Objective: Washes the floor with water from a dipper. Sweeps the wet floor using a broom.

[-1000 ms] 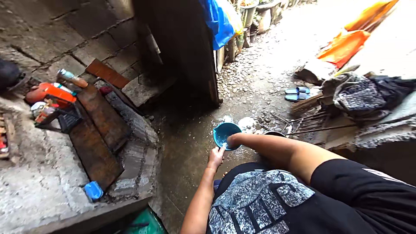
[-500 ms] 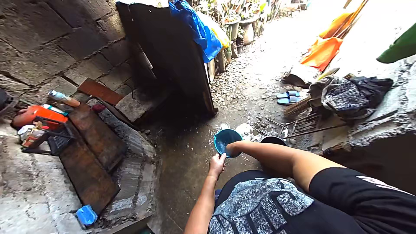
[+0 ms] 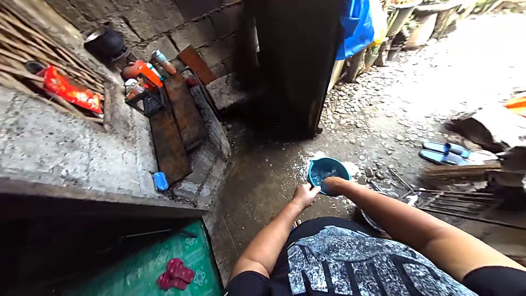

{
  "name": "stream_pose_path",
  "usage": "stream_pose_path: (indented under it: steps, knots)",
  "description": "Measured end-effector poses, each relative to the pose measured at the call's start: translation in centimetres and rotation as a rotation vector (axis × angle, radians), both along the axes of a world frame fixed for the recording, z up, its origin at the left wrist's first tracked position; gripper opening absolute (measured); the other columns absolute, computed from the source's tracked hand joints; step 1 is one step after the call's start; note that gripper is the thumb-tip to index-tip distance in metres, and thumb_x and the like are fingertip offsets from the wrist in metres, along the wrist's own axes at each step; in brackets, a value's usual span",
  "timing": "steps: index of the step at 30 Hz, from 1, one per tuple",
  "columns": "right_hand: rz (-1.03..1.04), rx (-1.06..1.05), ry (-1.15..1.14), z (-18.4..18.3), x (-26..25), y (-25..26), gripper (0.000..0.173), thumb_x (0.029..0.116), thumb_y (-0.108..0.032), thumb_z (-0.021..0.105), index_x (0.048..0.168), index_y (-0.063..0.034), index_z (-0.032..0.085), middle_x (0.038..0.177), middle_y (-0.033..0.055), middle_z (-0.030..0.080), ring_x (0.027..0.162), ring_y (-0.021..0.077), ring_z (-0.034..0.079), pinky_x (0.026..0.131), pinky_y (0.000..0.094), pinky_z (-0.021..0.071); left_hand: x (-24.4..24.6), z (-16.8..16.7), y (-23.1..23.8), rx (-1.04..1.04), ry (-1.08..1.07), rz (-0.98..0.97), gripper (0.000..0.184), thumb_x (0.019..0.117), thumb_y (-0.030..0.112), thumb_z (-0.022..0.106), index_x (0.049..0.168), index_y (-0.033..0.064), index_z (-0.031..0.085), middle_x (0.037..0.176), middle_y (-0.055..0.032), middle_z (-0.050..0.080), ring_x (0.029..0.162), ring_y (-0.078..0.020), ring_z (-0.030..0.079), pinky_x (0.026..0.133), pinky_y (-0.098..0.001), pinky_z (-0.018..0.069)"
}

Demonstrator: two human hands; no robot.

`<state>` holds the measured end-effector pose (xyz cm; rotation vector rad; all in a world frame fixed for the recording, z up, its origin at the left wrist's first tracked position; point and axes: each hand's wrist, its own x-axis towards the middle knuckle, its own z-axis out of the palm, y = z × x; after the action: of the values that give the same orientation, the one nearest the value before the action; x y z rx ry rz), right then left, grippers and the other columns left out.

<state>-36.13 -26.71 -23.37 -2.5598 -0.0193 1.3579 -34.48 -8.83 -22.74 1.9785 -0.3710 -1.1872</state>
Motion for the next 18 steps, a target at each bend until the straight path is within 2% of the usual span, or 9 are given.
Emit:
stream_pose_path:
  steps: [2,4,6,7,9,12,14,16,18]
  knots:
    - [0.031,0.143,0.013,-0.1,0.4,-0.3,0.034,0.1043,-0.024,0.059,0.114,0.0079,0.067,0.116,0.0307,0.067,0.114,0.047,0.063,0.096,0.0681,0.0459,-0.1,0.4,0.1,0.02,0.004,-0.014,0.053,0.1094,0.046,0.045,0.118,-0.0038,0.06,0.088,-0.0134,0.067,0.069,-0.0209,0.065,0.071,-0.0398,0.057]
    - [-0.114,0.324,-0.035,-0.7,0.4,-1.1,0.028,0.1008,-0.018,0.064,0.114,0.0066,0.067,0.108,0.0267,0.068,0.102,0.04,0.065,0.092,0.0614,0.0492,-0.3,0.4,0.2,0.031,0.008,-0.026,0.053,0.109,0.047,0.045,0.118,-0.0035,0.06,0.087,-0.0134,0.066,0.069,-0.0206,0.065,0.07,-0.0391,0.0566]
    - [-0.29,0.348,-0.129,-0.4,0.3,-1.7,0.027,0.0998,-0.019,0.065,0.113,0.0047,0.068,0.102,0.0232,0.069,0.091,0.0349,0.068,0.086,0.0566,0.0542,-0.5,0.5,0.2,0.034,-0.006,-0.036,0.053,0.1086,0.046,0.046,0.12,-0.0041,0.059,0.09,-0.0155,0.066,0.072,-0.023,0.066,0.073,-0.0413,0.0566]
    - [-0.315,0.274,-0.193,0.1,0.4,-1.6,0.028,0.101,-0.02,0.064,0.114,0.004,0.069,0.105,0.0242,0.07,0.095,0.0376,0.069,0.088,0.0585,0.0544,-0.7,0.5,0.2,0.037,-0.017,-0.037,0.054,0.1085,0.046,0.047,0.121,-0.0045,0.06,0.091,-0.0165,0.066,0.074,-0.0243,0.066,0.074,-0.0426,0.0568]
    - [-0.251,0.057,-0.292,1.2,0.5,-1.4,0.03,0.1027,-0.017,0.056,0.124,0.0011,0.066,0.119,0.0269,0.068,0.115,0.0446,0.065,0.096,0.0646,0.0506,-1.0,0.6,0.0,0.034,-0.033,-0.021,0.054,0.1087,0.046,0.046,0.119,-0.0044,0.06,0.09,-0.016,0.066,0.073,-0.0242,0.066,0.075,-0.0427,0.0566]
    - [-0.167,-0.093,-0.296,1.8,-0.7,-1.2,0.035,0.1009,-0.01,0.054,0.133,0.0011,0.061,0.133,0.028,0.062,0.126,0.0489,0.058,0.098,0.0687,0.0492,-1.6,0.9,-0.5,0.018,-0.045,0.054,0.052,0.1088,0.045,0.046,0.118,-0.0047,0.06,0.087,-0.0146,0.065,0.073,-0.0237,0.065,0.075,-0.0427,0.0559]
    - [-0.097,-0.077,-0.228,1.8,-1.5,-0.7,0.03,0.0997,-0.011,0.057,0.124,0.0043,0.065,0.13,0.0283,0.063,0.124,0.0485,0.059,0.096,0.0681,0.0496,-1.9,1.2,-1.2,0.016,-0.049,0.077,0.051,0.1087,0.044,0.047,0.117,-0.0046,0.061,0.086,-0.0141,0.066,0.072,-0.0233,0.065,0.075,-0.0425,0.0561]
    - [-0.055,0.117,-0.166,1.7,-1.3,-0.8,0.029,0.1001,-0.013,0.062,0.12,0.0073,0.066,0.125,0.0305,0.065,0.121,0.0481,0.061,0.1,0.0677,0.0466,-2.6,1.2,-2.0,0.023,-0.039,0.077,0.05,0.1091,0.043,0.047,0.117,-0.0044,0.061,0.086,-0.0129,0.065,0.07,-0.0212,0.064,0.072,-0.04,0.0559]
    - [-0.145,0.304,-0.247,0.9,-0.6,-1.7,0.025,0.0986,-0.009,0.063,0.117,0.0077,0.068,0.117,0.0299,0.067,0.114,0.0456,0.064,0.1,0.0648,0.047,-3.4,0.8,-2.7,0.022,-0.04,0.08,0.049,0.1086,0.043,0.049,0.116,-0.0036,0.061,0.084,-0.0119,0.065,0.067,-0.0196,0.063,0.069,-0.0382,0.0558]
